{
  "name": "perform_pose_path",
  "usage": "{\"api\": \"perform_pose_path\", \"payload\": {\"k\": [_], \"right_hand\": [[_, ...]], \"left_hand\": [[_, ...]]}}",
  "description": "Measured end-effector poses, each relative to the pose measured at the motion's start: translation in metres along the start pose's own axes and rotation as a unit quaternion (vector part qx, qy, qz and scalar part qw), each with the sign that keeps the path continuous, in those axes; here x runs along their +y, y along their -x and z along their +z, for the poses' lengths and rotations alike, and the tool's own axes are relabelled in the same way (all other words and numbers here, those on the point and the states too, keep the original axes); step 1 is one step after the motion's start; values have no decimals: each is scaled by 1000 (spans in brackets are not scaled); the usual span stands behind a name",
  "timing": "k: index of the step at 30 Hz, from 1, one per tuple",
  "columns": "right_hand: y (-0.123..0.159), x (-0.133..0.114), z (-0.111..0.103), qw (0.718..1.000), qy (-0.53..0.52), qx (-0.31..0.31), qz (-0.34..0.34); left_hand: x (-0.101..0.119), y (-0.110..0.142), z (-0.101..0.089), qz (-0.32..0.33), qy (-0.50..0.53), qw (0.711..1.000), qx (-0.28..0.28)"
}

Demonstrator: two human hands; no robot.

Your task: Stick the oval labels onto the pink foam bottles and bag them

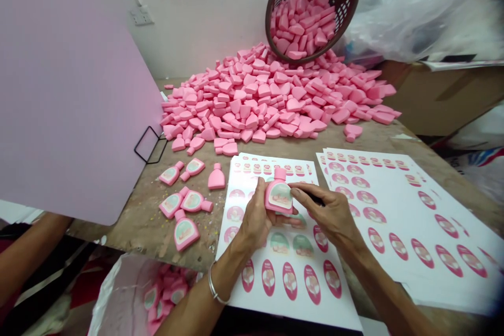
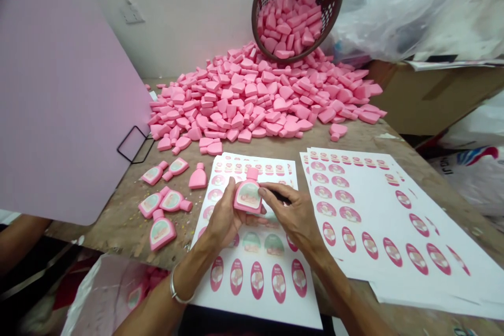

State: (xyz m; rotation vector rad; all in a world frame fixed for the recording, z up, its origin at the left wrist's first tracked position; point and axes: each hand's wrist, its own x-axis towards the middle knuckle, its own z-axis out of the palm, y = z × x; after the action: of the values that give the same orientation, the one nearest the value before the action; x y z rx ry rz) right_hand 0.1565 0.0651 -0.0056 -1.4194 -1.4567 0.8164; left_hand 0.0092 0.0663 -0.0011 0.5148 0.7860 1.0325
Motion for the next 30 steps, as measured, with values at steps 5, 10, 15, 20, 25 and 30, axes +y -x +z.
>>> {"api": "perform_pose_path", "payload": {"k": [5,10,15,20,25,30], "right_hand": [[0,-1,2,1000,-1,0,-3],[-1,-1,2,1000,14,3,-15],[-1,-2,4,999,27,11,-31],[-5,0,-2,990,117,11,-83],[-10,-2,-1,976,183,98,-70],[-25,8,15,998,10,-56,6]], "left_hand": [[3,2,0,-4,-3,1000,-1],[3,1,-2,5,-11,1000,-7],[2,3,-2,21,-32,999,-24],[3,5,-7,60,-85,992,-68],[3,8,-7,73,-82,991,-81],[12,25,-12,39,-124,986,-101]]}}
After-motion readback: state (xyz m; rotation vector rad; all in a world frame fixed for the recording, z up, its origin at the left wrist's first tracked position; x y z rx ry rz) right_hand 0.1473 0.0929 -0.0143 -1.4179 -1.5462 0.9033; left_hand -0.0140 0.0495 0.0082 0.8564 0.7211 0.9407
